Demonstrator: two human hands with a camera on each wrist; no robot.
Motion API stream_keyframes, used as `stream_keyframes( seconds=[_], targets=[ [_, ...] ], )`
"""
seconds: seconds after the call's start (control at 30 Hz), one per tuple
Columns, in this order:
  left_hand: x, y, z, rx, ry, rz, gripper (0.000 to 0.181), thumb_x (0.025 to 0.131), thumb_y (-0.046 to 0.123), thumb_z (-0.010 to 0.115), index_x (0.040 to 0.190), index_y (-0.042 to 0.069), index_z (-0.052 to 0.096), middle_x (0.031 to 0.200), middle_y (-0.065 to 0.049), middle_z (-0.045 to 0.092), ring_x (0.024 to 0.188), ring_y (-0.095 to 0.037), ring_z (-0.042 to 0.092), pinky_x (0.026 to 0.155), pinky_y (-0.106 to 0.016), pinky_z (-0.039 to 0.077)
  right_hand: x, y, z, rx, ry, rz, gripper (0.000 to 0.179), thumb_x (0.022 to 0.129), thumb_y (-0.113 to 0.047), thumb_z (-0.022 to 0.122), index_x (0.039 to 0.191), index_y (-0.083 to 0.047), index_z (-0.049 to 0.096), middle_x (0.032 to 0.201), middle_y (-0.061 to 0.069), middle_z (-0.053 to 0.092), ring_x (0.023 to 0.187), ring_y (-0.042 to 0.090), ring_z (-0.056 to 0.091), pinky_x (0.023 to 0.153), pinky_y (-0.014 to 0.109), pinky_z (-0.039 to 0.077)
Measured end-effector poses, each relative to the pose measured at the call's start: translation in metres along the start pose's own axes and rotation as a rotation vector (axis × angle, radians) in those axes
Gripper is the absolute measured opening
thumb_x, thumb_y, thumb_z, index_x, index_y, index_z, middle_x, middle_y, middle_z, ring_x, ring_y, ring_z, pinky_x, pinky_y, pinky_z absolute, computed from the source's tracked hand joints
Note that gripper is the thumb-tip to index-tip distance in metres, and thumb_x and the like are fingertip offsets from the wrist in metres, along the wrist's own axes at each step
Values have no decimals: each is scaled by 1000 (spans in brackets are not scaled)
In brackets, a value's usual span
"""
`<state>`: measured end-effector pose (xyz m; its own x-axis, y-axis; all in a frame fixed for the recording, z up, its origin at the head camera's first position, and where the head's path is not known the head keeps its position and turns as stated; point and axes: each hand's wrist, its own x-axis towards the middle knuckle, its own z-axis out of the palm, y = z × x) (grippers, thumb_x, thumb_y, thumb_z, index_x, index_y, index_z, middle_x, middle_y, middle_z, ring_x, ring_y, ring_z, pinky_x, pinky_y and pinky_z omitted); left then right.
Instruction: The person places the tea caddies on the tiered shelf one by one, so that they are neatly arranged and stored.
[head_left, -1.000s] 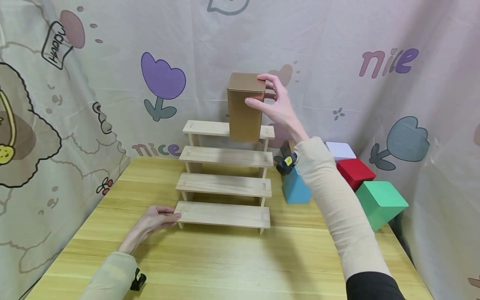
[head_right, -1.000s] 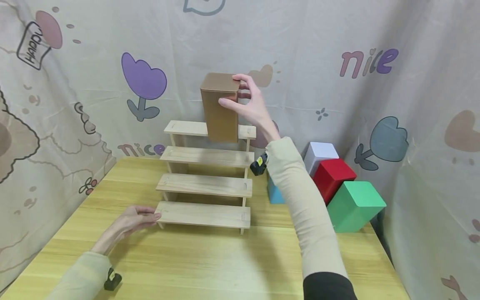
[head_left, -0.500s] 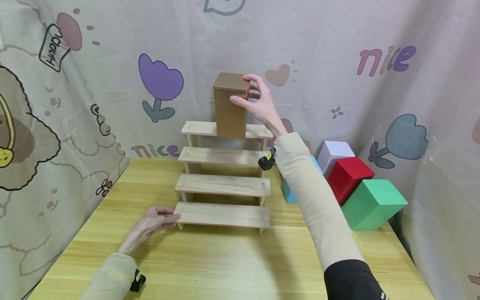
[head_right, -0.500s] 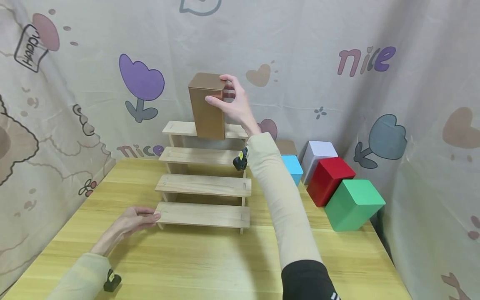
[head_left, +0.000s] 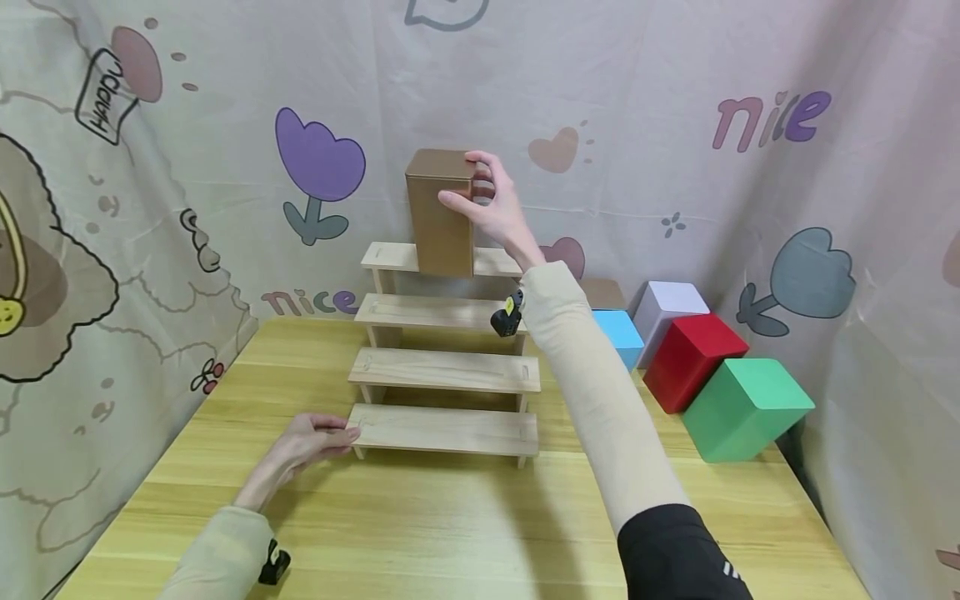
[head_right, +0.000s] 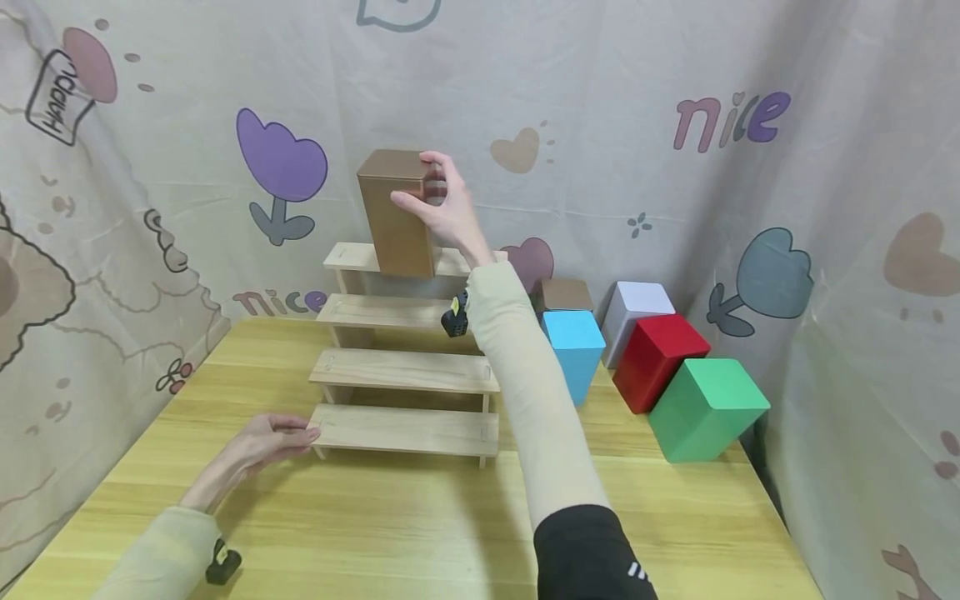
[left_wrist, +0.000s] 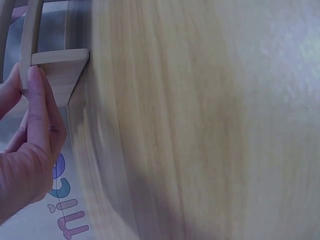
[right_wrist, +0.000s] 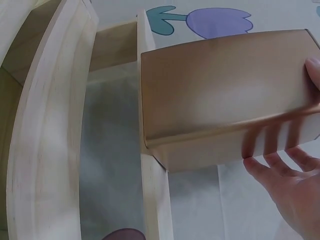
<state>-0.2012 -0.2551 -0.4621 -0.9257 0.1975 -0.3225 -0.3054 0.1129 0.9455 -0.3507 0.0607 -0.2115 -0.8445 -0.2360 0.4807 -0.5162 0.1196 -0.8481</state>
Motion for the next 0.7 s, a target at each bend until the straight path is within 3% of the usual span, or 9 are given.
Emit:
stream_keyframes(
  seconds=[0.27,0.47,0.57,0.7],
  targets=[
    [0,2,1,-10,-2,-4,53,94,0,66,131,-28,41,91,-2,72,82,-8,72,81,-22,66,16,23,7,3,30,-1,63,88,-20,78,139,-16,40,137,7,48,116,28,55,97,33,52],
    [1,2,1,-7,-8,0,55,94,-1,66,133,-29,38,92,-2,71,82,-8,72,81,-21,65,17,27,8,-112,37,4,62,89,-31,76,142,-23,44,151,6,41,133,29,46,109,39,50],
    [1,1,1,-9,-8,-1,57,95,-1,66,134,-29,36,92,-2,71,82,-8,72,81,-21,65,16,29,5,-170,12,11,68,88,-30,76,147,-28,43,151,10,35,133,32,44,103,37,51],
    [1,0,0,-9,-10,1,57,95,-1,65,135,-29,35,93,-2,71,83,-7,72,82,-20,65,15,33,3,-226,-23,-16,78,85,-26,79,152,-30,38,141,17,38,124,37,48,93,32,53]
  ],
)
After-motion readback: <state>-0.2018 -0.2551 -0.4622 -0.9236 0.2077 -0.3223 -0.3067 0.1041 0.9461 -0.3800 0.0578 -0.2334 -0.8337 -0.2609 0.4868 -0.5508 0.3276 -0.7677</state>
